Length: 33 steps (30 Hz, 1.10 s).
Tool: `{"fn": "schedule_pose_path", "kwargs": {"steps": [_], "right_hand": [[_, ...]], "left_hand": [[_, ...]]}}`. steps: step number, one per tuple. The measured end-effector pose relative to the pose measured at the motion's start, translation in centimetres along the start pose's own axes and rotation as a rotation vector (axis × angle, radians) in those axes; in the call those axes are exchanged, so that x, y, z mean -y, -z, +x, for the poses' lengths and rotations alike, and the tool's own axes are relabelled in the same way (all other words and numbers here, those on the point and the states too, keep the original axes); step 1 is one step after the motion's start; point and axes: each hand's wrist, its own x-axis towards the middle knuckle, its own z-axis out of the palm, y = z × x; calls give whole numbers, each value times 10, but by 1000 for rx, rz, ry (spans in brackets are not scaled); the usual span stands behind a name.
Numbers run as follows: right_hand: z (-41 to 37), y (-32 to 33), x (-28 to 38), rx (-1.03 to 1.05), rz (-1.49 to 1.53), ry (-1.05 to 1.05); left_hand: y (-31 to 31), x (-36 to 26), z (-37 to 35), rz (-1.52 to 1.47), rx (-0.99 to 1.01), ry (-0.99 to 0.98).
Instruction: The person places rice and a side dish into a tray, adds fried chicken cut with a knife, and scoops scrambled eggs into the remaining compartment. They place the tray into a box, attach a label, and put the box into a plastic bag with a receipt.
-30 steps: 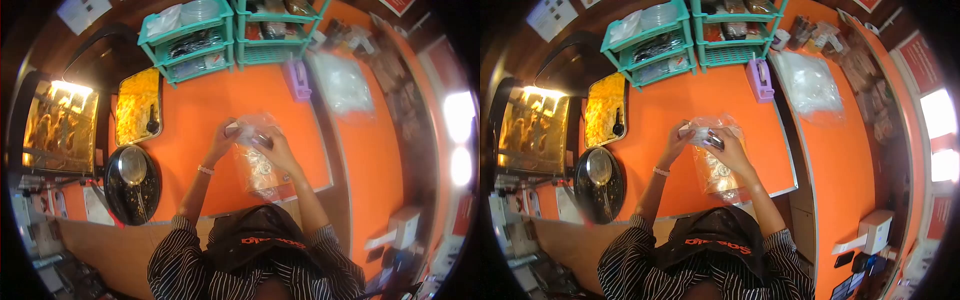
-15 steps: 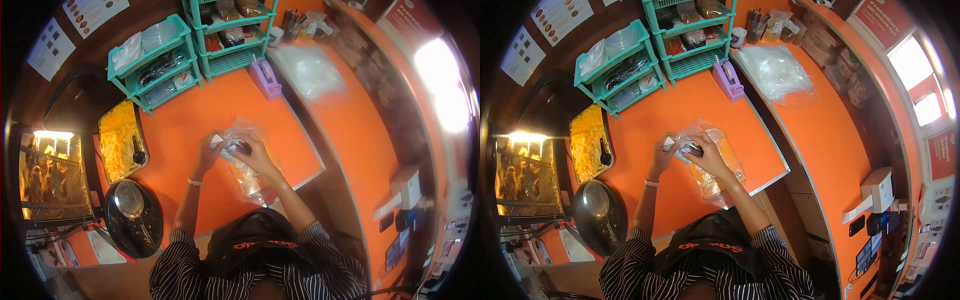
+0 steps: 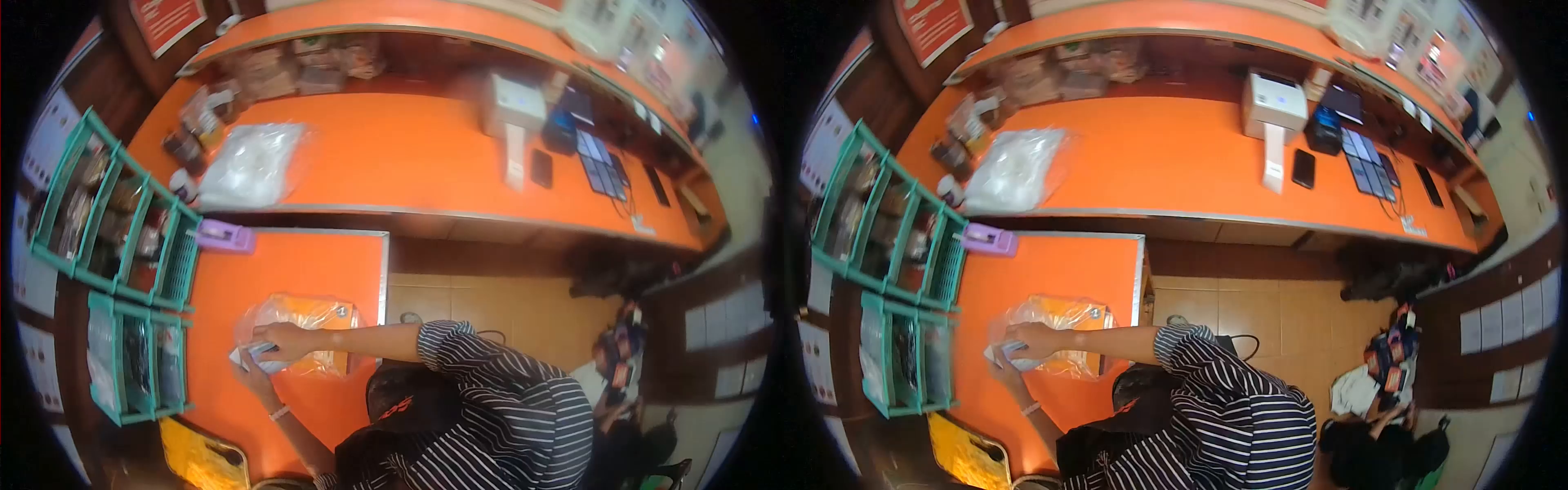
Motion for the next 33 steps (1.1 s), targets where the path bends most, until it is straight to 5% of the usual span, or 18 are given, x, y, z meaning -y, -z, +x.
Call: {"fn": "schedule_pose_path", "kwargs": {"steps": [3, 5, 7, 8, 10, 11, 14, 18, 20, 23, 25, 28, 31, 33], "right_hand": [[-13, 21, -7, 41, 1, -75], [-33, 47, -21, -9, 89, 123], [-65, 98, -26, -93, 39, -223], [-81, 120, -38, -263, -32, -280], [-109, 175, -65, -538, -370, -282], [-125, 204, -111, -649, -323, -326], [-161, 289, -88, -948, -458, -594], [-211, 368, -109, -878, -733, -757], [-235, 387, -132, -655, -994, -719], [-253, 400, -135, -587, -1127, -587], [-261, 410, -98, -549, -1058, -612], [-306, 429, -74, -974, -691, -484], [-369, 436, -73, -1382, -673, -603], [-399, 443, -80, -1257, -544, -713]], "left_hand": [[-11, -17, 3, 33, 65, -84], [-17, -27, 0, 25, 124, -91], [-24, -40, -1, 151, -157, 45], [-27, -41, -4, 149, -152, 38], [-30, -44, -9, 139, -533, -98], [-39, -50, -12, 139, -526, -98], [-85, -71, -34, 223, -502, -353], [-216, -145, -79, 223, -128, -472], [-283, -126, -94, 42, 66, -389], [-396, -146, -113, -100, 365, -272], [-464, -147, -123, -272, 360, -117], [-543, -141, -135, -475, 376, 37], [-604, -131, -154, -164, 595, -226], [-623, -132, -165, -118, 651, -292]]}}
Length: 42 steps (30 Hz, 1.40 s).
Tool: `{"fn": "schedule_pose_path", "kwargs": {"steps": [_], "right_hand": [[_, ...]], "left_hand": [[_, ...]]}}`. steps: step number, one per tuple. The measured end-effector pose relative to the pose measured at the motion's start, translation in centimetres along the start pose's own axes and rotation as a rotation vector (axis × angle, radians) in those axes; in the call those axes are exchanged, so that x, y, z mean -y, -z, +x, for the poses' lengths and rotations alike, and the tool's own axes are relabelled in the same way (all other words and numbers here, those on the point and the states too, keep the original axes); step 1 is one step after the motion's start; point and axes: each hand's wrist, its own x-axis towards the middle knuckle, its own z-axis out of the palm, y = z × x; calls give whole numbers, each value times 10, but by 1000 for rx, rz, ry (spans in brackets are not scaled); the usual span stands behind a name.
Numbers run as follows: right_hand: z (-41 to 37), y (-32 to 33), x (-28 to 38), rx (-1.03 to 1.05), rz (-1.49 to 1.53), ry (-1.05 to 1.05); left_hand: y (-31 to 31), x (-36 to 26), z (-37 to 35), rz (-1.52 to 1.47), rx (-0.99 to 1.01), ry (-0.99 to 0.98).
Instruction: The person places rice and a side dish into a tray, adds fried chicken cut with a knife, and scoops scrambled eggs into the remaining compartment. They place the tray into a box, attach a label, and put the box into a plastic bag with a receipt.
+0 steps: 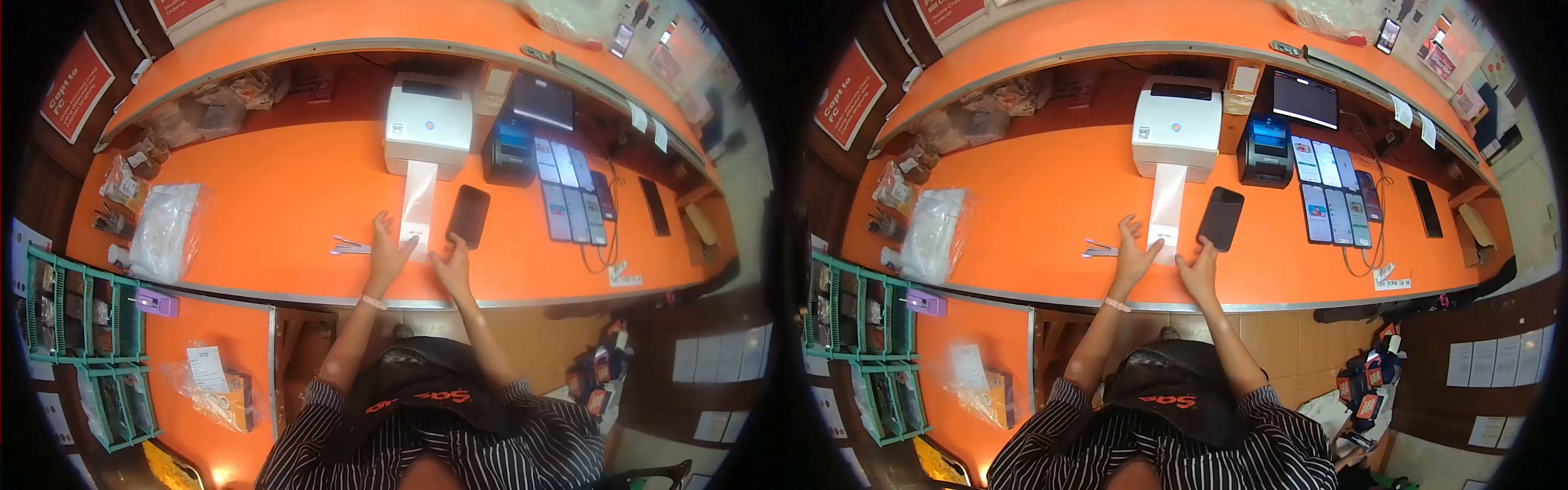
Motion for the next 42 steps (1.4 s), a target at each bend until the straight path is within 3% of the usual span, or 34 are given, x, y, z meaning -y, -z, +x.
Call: {"fn": "schedule_pose_path", "kwargs": {"steps": [1, 2, 4, 6, 8, 9, 11, 12, 14, 18, 20, 21, 24, 27, 30, 31, 32, 33, 34, 36, 37, 38, 39, 40, 41, 42], "right_hand": [[1, 3, -9, 164, 6, -90], [1, 2, -16, 165, 10, -99], [8, 2, -3, 370, 412, -539], [9, -1, -5, 390, 474, -555], [6, -3, -9, 398, 553, -479], [6, -3, -10, 410, 554, -482], [5, -4, -12, 367, 583, -347], [8, -1, -10, 378, 584, -345], [10, 7, -5, 370, 523, -181], [13, 10, 4, 299, 552, -117], [15, 17, 9, 420, 415, -183], [15, 17, 7, 442, 416, -172], [16, 9, -1, 336, 601, -69], [15, 14, 13, 278, 435, 29], [19, 8, 5, 223, 397, 35], [22, 5, -7, 204, 312, 55], [26, 11, -2, 237, 209, 29], [26, 3, -11, 92, 233, 85], [25, 0, -7, -58, 43, 270], [8, -17, 27, -204, -72, 400], [-3, -28, 42, -180, -61, 416], [-34, -48, 59, 123, 130, 326], [-51, -60, 78, 431, 315, 232], [-75, -64, 131, 676, 382, -100], [-97, -72, 157, 706, 535, -269], [-116, -91, 152, 885, 501, -94]], "left_hand": [[-5, -1, 1, -41, 113, 106], [-8, -3, 1, -83, 227, 212], [-9, 8, 0, -90, 273, 217], [-9, 9, -3, -100, 308, 226], [-1, -13, -3, -236, 336, 458], [-2, -19, -5, -232, 326, 464], [-7, -32, -7, 228, 27, -81], [-5, -39, -4, 233, 19, -77], [0, -51, -2, 363, 200, -210], [4, -57, 13, 450, 226, -311], [10, -58, 19, 508, 310, -488], [10, -55, 22, 519, 291, -477], [7, -38, 26, 405, 364, -603], [7, -29, 28, 553, 332, -691], [13, -27, 29, 619, 180, -438], [20, -28, 30, 575, -59, -386], [36, -32, 35, 618, -115, -346], [52, -36, 37, 463, -276, -167], [68, -40, 36, 291, -434, -4], [103, -42, 19, 323, -565, -18], [123, -42, 4, 483, -502, -250], [156, -36, -24, 639, -407, -480], [174, -38, -44, 693, -351, -477], [193, -38, -68, 702, -323, -487], [208, -43, -92, 709, -299, -493], [227, -44, -118, 744, -295, -445]]}}
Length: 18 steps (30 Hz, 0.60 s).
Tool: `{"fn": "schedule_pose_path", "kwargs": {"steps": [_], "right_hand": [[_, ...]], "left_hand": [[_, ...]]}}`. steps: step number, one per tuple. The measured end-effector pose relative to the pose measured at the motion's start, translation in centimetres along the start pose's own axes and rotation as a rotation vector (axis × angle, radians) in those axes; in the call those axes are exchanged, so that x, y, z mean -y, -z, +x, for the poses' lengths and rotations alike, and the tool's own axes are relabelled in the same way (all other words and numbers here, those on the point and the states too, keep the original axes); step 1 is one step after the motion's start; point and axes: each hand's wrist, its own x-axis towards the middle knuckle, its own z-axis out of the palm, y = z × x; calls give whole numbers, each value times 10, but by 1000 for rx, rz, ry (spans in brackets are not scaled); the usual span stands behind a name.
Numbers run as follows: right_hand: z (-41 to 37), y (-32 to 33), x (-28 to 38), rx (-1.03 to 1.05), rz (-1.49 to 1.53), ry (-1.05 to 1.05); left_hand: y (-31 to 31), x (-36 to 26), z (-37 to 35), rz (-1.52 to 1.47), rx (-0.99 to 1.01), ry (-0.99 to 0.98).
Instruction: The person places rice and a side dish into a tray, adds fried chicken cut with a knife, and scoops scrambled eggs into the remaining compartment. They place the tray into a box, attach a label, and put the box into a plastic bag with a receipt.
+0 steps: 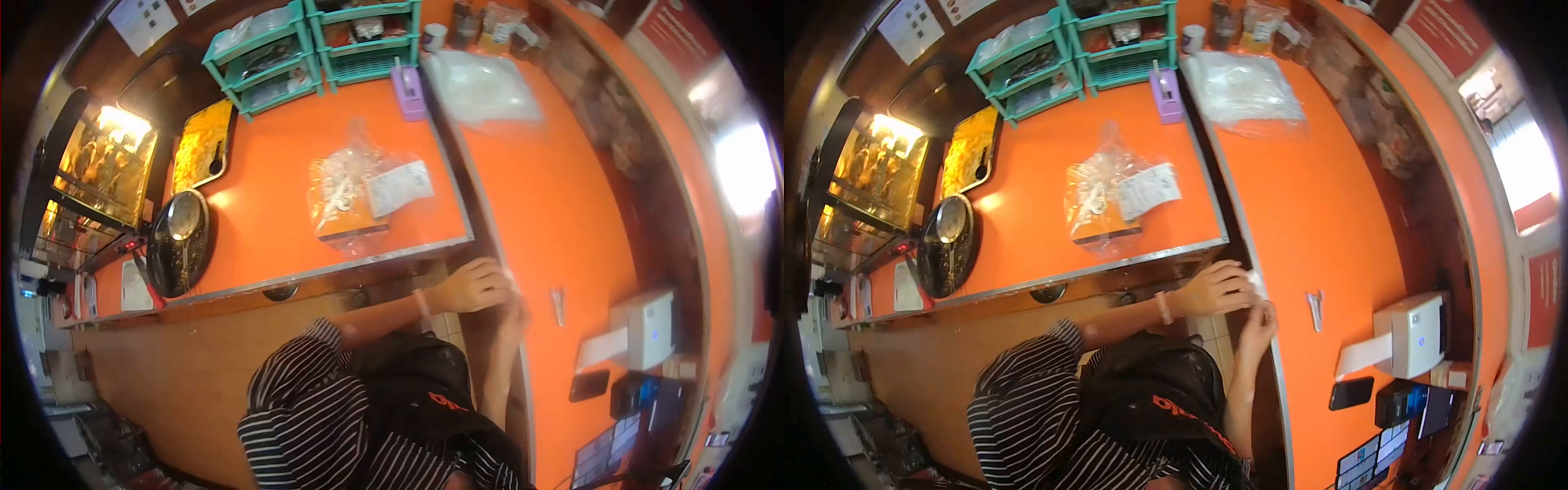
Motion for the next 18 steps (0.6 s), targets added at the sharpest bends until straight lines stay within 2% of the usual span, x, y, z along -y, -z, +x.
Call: {"fn": "schedule_pose_path", "kwargs": {"steps": [1, 2, 3, 5, 6, 8, 9, 10, 11, 13, 16, 17, 18], "right_hand": [[0, -20, -15, 91, -80, 47], [-5, -47, -25, 95, -123, 109], [-12, -72, -32, 188, -110, 80], [-26, -122, -34, 359, -62, 62], [-32, -151, -31, 437, -21, 70], [-34, -206, -15, 640, -247, 226], [-31, -235, -18, 666, -372, 315], [-26, -257, -24, 692, -501, 406], [-19, -273, -26, 688, -508, 404], [-9, -297, -31, 768, -859, 509], [3, -314, -56, 813, -1047, 506], [3, -314, -58, 807, -1060, 504], [0, -313, -54, 706, -1050, 535]], "left_hand": [[23, 5, -21, 34, 30, 35], [44, 10, -42, 50, 69, 134], [70, 12, -60, 4, 83, 221], [109, 16, -106, 93, 60, 477], [129, 19, -122, 139, -38, 601], [167, 28, -158, 276, -159, 826], [179, 34, -175, 365, -186, 928], [189, 40, -182, 356, -183, 937], [199, 51, -186, 419, -232, 1002], [209, 78, -187, 464, -275, 1062], [202, 114, -183, 355, -182, 1033], [197, 124, -181, 416, -47, 1008], [192, 130, -183, 476, 88, 980]]}}
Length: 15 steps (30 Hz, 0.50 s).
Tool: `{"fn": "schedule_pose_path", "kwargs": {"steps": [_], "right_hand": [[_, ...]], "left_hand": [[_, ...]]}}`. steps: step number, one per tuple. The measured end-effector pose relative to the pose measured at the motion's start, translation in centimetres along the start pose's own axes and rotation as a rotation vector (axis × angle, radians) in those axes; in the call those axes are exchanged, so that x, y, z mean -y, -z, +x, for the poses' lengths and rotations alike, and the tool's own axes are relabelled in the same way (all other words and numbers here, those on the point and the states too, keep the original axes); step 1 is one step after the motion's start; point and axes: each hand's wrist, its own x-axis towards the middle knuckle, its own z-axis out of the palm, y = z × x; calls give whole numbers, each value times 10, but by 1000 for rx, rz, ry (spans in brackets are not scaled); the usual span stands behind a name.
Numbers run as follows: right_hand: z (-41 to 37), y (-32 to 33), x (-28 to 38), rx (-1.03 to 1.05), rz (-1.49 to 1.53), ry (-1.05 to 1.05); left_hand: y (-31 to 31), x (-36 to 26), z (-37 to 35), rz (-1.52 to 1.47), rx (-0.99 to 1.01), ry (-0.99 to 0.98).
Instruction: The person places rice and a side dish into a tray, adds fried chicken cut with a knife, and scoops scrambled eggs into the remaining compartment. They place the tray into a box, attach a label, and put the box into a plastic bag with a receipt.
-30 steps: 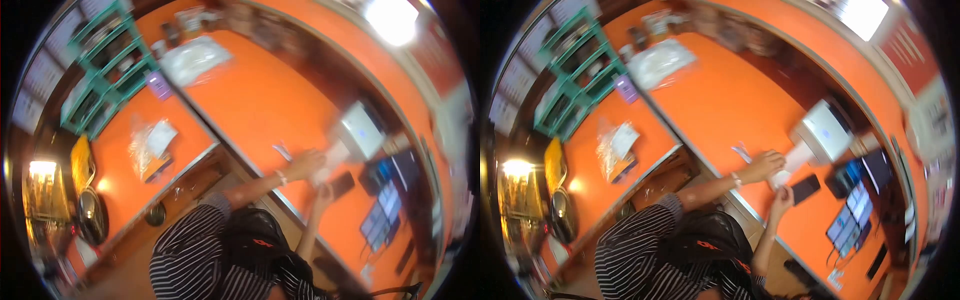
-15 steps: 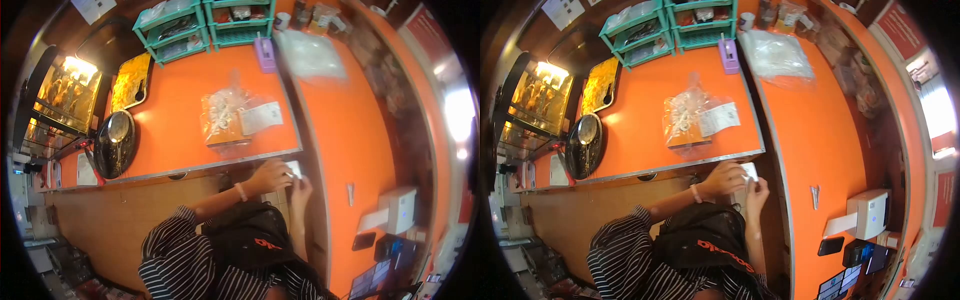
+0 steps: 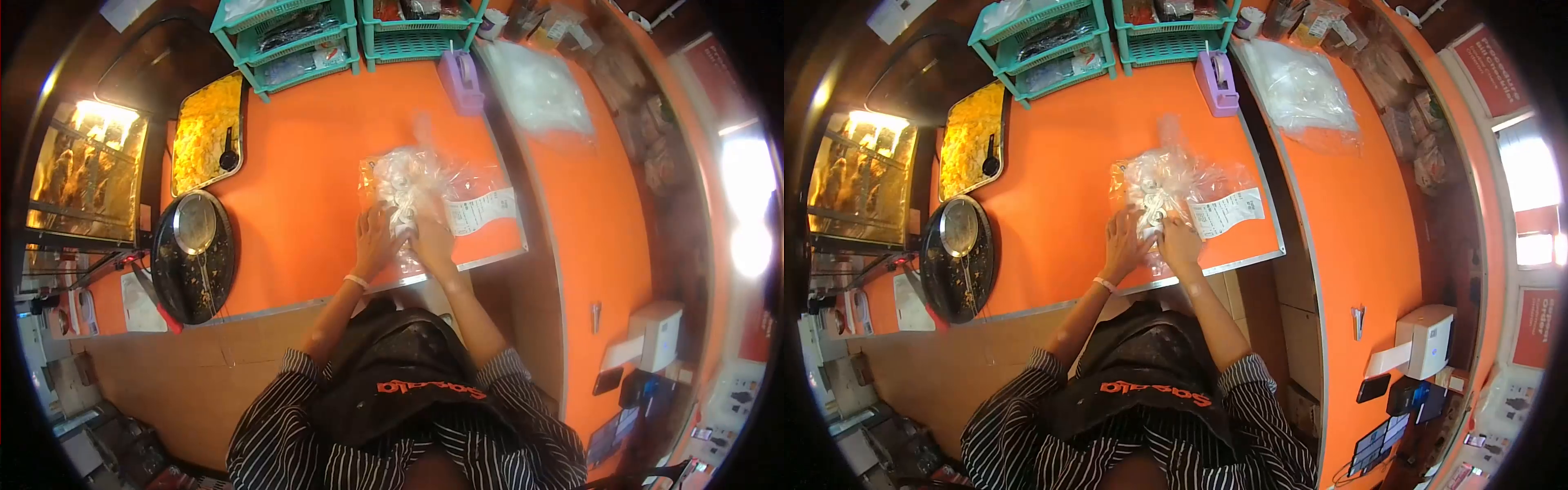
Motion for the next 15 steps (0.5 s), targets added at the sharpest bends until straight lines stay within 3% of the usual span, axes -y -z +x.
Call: {"fn": "schedule_pose_path", "kwargs": {"steps": [1, 5, 7, 10, 12, 14, 15], "right_hand": [[-3, 4, 2, -99, -14, -27], [-15, 13, -12, -78, 81, -226], [-24, 14, -23, 62, 156, -287], [-51, 29, -18, -131, 302, -137], [-73, 26, -24, -65, 356, -148], [-103, 4, -42, -81, 369, -146], [-121, -9, -51, -111, 355, -164]], "left_hand": [[-4, 4, 0, -12, 3, -4], [-12, 19, -3, 33, -12, -31], [-9, 18, 1, -62, -56, 55], [-7, 10, 33, -183, -166, 24], [-12, 0, 61, -155, -153, -48], [-29, -4, 86, 246, 11, -58], [-33, -8, 95, 265, -42, -162]]}}
